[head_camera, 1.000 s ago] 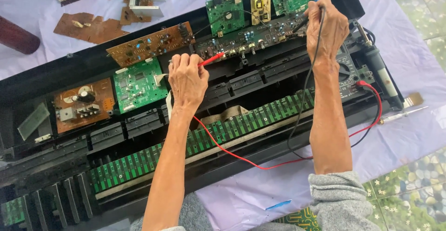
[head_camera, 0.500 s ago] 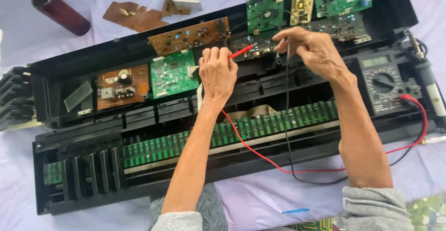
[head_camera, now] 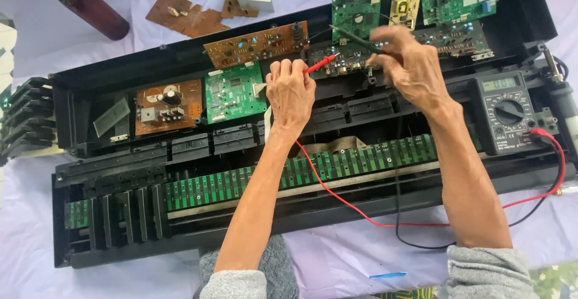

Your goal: Testing electronic components on a keyboard circuit board using a multimeter and cleaning with a brush.

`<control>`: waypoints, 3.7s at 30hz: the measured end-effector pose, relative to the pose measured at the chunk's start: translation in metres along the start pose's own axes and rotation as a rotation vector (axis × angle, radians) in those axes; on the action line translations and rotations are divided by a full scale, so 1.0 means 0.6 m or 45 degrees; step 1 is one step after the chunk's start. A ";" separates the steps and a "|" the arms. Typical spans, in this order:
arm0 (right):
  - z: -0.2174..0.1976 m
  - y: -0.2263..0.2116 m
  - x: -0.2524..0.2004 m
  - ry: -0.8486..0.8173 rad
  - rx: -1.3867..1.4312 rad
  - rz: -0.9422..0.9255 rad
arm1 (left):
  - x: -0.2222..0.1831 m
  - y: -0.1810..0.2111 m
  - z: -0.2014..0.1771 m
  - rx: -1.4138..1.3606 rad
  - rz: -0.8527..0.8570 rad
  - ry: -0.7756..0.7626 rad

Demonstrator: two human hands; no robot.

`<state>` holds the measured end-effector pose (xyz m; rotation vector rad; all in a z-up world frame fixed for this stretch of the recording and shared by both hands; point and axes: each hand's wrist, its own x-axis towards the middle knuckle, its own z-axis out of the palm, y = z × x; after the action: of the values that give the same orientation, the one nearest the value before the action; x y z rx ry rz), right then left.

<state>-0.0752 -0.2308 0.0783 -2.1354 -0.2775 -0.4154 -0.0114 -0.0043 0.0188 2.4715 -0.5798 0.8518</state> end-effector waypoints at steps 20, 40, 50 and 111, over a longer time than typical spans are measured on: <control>0.003 0.104 -0.013 0.076 -0.851 -0.198 | -0.007 -0.010 0.008 0.046 0.019 -0.131; 0.015 0.090 -0.006 0.119 -0.845 -0.213 | -0.005 -0.006 0.003 0.046 -0.028 -0.109; 0.026 0.098 -0.002 0.104 -0.853 -0.216 | -0.003 -0.007 0.002 0.098 -0.063 -0.083; -0.002 0.082 -0.020 0.150 -0.943 -0.228 | 0.003 0.001 -0.009 0.031 0.005 0.087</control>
<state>-0.0691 -0.2600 0.0373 -2.7992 -0.2742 -0.8460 -0.0129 -0.0023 0.0240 2.4535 -0.5532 0.9461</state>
